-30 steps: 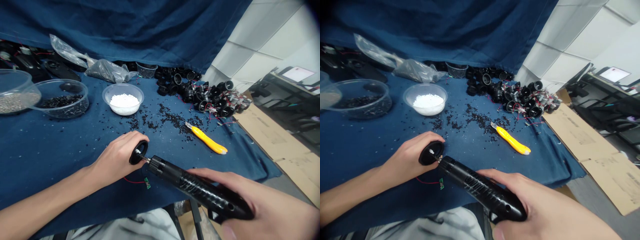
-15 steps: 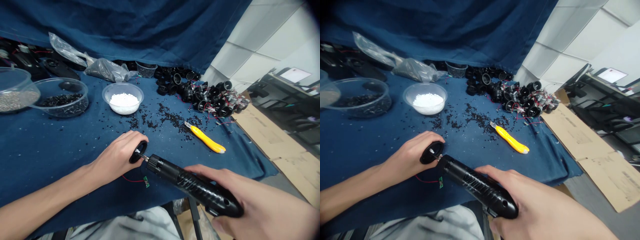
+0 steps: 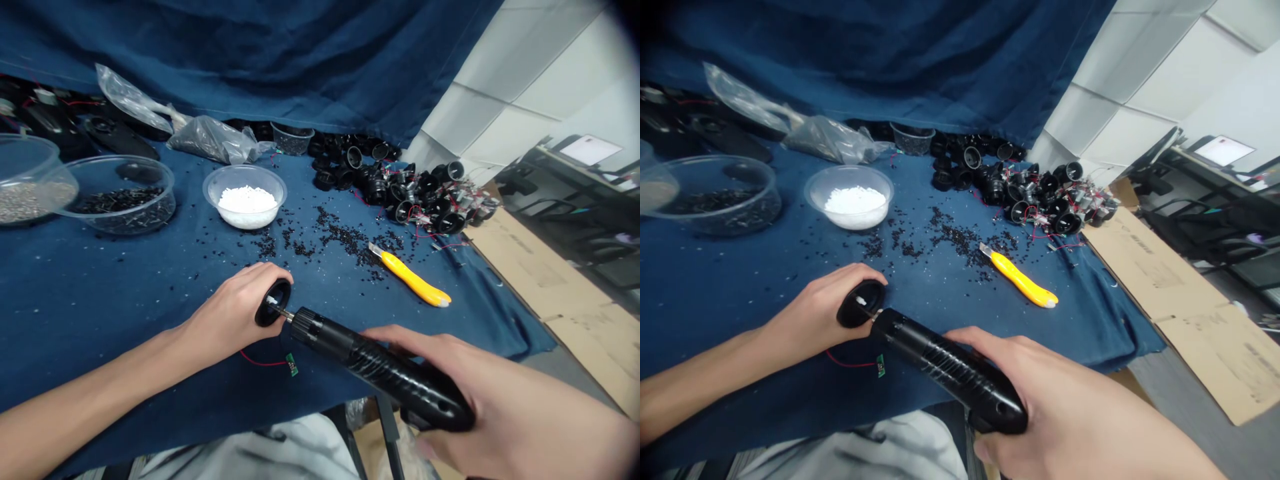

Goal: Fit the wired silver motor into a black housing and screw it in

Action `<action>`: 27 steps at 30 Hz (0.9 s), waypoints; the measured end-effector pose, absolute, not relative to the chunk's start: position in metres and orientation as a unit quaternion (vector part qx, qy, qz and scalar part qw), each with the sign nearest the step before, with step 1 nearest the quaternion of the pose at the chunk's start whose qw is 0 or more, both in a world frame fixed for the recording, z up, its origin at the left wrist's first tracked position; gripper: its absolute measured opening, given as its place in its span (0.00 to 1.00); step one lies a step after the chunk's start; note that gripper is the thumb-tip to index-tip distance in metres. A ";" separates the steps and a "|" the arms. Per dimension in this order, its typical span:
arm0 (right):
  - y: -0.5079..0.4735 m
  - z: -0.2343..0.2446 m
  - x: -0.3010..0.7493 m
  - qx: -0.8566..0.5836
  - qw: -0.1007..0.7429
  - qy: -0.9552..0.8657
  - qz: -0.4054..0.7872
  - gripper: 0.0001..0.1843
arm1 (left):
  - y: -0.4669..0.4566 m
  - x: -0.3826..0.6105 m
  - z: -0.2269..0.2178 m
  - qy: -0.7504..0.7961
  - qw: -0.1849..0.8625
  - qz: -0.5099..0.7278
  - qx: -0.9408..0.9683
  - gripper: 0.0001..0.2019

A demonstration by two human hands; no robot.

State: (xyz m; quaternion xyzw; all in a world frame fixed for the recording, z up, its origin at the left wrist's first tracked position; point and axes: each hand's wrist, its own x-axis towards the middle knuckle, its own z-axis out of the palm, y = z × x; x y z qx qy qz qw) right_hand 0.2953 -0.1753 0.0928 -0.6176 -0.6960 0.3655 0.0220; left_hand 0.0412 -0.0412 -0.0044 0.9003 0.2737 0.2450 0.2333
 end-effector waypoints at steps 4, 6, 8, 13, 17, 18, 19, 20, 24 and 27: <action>-0.176 0.094 0.298 -0.614 -0.003 -0.693 0.378 0.42 | -0.041 0.042 -0.004 0.285 0.238 0.235 0.898 0.14; -0.179 0.092 0.300 -0.616 0.000 -0.696 0.369 0.43 | -0.041 0.042 -0.003 0.292 0.240 0.231 0.896 0.13; -0.181 0.090 0.302 -0.618 0.006 -0.702 0.352 0.42 | -0.042 0.042 -0.002 0.298 0.243 0.226 0.895 0.14; -0.184 0.092 0.294 -0.605 0.009 -0.726 0.328 0.40 | -0.043 0.042 0.001 0.315 0.257 0.200 0.891 0.14; -0.186 0.093 0.288 -0.609 -0.001 -0.730 0.309 0.41 | -0.045 0.042 0.005 0.321 0.275 0.191 0.886 0.13; -0.187 0.093 0.287 -0.612 -0.004 -0.730 0.304 0.41 | -0.045 0.041 0.005 0.319 0.279 0.192 0.885 0.13; -0.189 0.092 0.287 -0.613 -0.007 -0.731 0.301 0.40 | -0.045 0.041 0.006 0.317 0.281 0.194 0.885 0.13; -0.190 0.092 0.288 -0.613 -0.009 -0.732 0.298 0.40 | -0.045 0.041 0.006 0.315 0.283 0.194 0.885 0.13; -0.193 0.093 0.285 -0.606 -0.008 -0.742 0.285 0.40 | -0.045 0.041 0.007 0.320 0.287 0.187 0.883 0.13; -0.191 0.095 0.281 -0.602 -0.002 -0.753 0.265 0.41 | -0.046 0.041 0.008 0.330 0.299 0.165 0.880 0.13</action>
